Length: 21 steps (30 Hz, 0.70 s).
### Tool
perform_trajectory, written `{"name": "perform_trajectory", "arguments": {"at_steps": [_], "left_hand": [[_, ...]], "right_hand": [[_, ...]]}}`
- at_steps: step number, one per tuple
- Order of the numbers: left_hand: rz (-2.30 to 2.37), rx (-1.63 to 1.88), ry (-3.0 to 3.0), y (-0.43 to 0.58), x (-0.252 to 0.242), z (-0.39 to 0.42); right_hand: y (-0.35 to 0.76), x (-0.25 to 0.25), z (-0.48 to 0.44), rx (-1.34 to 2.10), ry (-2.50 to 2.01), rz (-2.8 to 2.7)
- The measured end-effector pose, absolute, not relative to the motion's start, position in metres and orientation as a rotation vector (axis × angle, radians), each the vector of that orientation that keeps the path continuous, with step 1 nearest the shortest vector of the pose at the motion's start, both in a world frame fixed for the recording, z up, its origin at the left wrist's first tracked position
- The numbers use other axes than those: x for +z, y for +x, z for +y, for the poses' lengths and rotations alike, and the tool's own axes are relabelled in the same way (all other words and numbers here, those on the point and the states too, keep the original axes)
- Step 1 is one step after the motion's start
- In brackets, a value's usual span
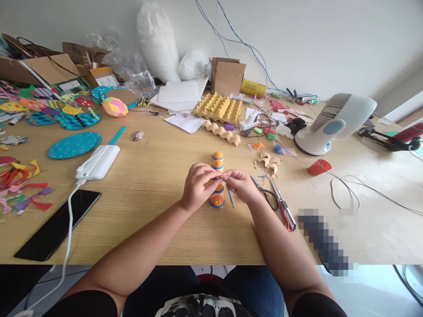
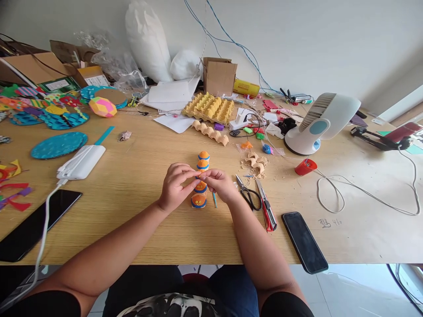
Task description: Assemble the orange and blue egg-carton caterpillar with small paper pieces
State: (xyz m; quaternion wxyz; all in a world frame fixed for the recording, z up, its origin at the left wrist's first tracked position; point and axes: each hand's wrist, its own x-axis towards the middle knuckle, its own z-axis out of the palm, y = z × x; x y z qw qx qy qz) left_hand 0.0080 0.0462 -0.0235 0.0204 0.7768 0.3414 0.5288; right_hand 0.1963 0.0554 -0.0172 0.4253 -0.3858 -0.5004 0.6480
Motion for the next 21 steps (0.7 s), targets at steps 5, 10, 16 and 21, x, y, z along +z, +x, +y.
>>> {"name": "perform_trajectory", "arguments": {"at_steps": [5,10,16,21], "left_hand": [[1.061,1.632,2.426,0.0086,-0.0240,0.0468],[1.054,1.631,2.443,0.0077,-0.0257,0.0484],[1.060,1.627,2.443,0.0067,-0.0293,0.0514],[1.082,1.636,2.430,0.0068,-0.0286,0.0523]], "right_hand": [[0.1957,-0.0166,0.0545,1.599,-0.965,-1.289],[0.1963,-0.0145,0.0536,1.540,-1.020,-1.420],[0.2001,-0.0150,0.0551,1.382,-1.122,-1.607],[0.1993,-0.0122,0.0540,1.403,-1.114,-1.563]]}}
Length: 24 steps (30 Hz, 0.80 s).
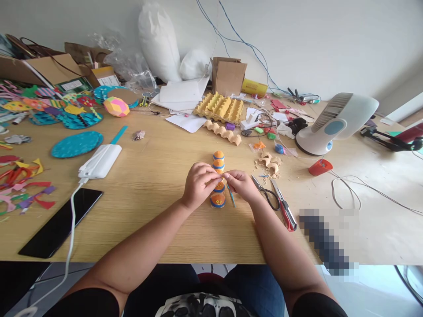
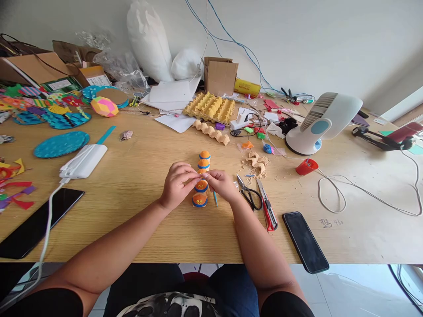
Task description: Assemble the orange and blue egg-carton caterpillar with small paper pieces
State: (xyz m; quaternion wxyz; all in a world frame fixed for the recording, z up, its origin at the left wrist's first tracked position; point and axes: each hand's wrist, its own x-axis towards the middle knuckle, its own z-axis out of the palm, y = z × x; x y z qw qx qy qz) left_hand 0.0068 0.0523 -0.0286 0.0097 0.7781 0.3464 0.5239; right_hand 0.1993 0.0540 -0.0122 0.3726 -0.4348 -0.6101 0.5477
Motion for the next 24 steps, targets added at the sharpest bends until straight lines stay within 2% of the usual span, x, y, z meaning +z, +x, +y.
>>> {"name": "perform_trajectory", "arguments": {"at_steps": [10,24], "left_hand": [[1.092,1.555,2.456,0.0050,-0.0315,0.0532],[1.056,1.662,2.440,0.0056,-0.0283,0.0527]], "right_hand": [[0.1988,-0.0134,0.0547,1.426,-1.104,-1.532],[0.2011,-0.0160,0.0555,1.504,-1.070,-1.536]]}}
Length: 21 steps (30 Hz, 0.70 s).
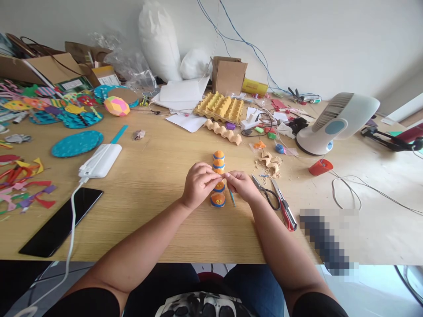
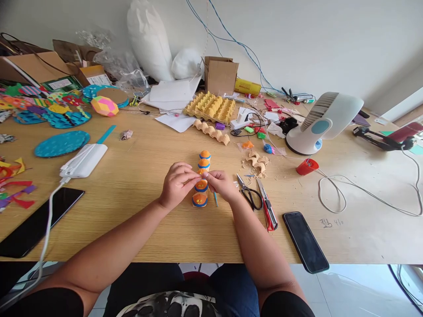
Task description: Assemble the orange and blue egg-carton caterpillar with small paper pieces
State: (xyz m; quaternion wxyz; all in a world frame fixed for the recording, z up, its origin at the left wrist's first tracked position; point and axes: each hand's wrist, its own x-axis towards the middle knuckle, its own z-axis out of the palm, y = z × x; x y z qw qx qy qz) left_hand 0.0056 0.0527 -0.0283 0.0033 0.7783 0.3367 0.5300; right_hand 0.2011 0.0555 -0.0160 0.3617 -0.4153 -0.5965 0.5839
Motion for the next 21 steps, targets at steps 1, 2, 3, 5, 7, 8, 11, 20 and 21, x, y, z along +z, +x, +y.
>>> {"name": "perform_trajectory", "arguments": {"at_steps": [1,2,3,5,7,8,11,20,21], "left_hand": [[1.055,1.662,2.441,0.006,-0.029,0.053],[1.055,1.661,2.443,0.005,-0.029,0.053],[1.057,1.657,2.444,0.005,-0.029,0.052],[1.062,1.642,2.452,0.005,-0.028,0.052],[1.068,1.624,2.467,0.005,-0.028,0.051],[1.072,1.616,2.477,0.005,-0.027,0.050],[1.065,1.601,2.504,0.006,-0.027,0.050],[1.078,1.617,2.458,0.004,-0.031,0.053],[1.085,1.621,2.455,0.003,-0.031,0.053]], "right_hand": [[0.201,-0.017,0.056,1.518,-1.058,-1.539],[0.201,-0.018,0.056,1.531,-1.047,-1.532],[0.201,-0.019,0.056,1.544,-1.039,-1.514],[0.199,-0.020,0.055,1.582,-1.029,-1.444],[0.196,-0.019,0.055,1.631,-1.020,-1.362],[0.194,-0.018,0.055,1.652,-1.014,-1.326],[0.190,-0.016,0.055,1.682,-0.995,-1.238],[0.193,-0.014,0.055,1.657,-1.023,-1.147],[0.192,-0.013,0.055,1.667,-1.014,-1.145]]}}
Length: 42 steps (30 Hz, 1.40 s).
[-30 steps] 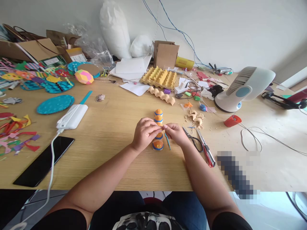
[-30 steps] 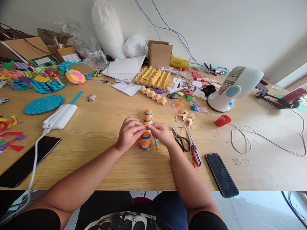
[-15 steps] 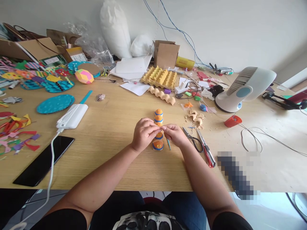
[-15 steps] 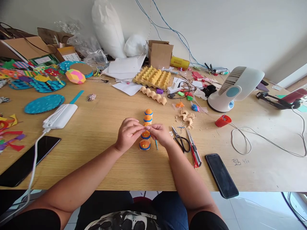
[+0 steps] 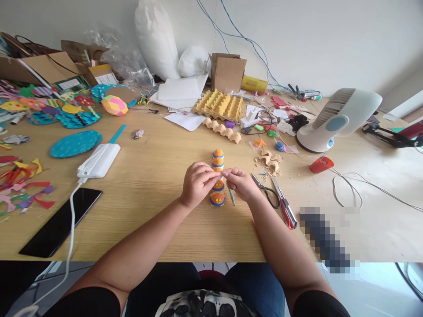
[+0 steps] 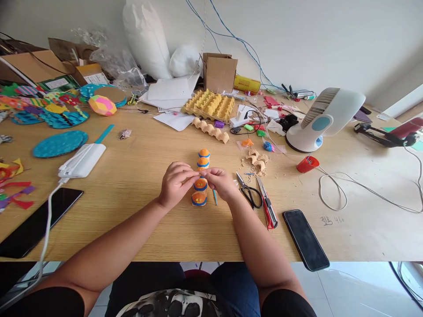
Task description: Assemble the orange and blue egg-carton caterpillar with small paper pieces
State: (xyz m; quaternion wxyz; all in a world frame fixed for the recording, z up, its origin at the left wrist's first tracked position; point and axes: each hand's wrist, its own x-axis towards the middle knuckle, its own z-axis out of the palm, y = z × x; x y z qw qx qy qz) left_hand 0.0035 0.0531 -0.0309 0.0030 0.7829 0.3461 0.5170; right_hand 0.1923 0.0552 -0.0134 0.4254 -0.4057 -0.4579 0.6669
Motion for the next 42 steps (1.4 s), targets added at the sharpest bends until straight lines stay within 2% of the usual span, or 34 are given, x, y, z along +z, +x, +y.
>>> {"name": "perform_trajectory", "arguments": {"at_steps": [10,23,34,42], "left_hand": [[1.093,1.626,2.452,0.0047,-0.0258,0.0495],[1.053,1.642,2.489,0.0042,-0.0302,0.0527],[1.038,1.606,2.499,0.0040,-0.0285,0.0525],[1.017,1.666,2.529,0.0018,-0.0283,0.0527]], "right_hand": [[0.1908,-0.0154,0.0548,1.725,-0.952,-1.111],[0.1913,-0.0126,0.0529,1.543,-1.064,-1.336],[0.1937,-0.0152,0.0563,1.755,-0.959,-1.192],[0.1936,-0.0144,0.0555,1.765,-0.983,-1.131]]}}
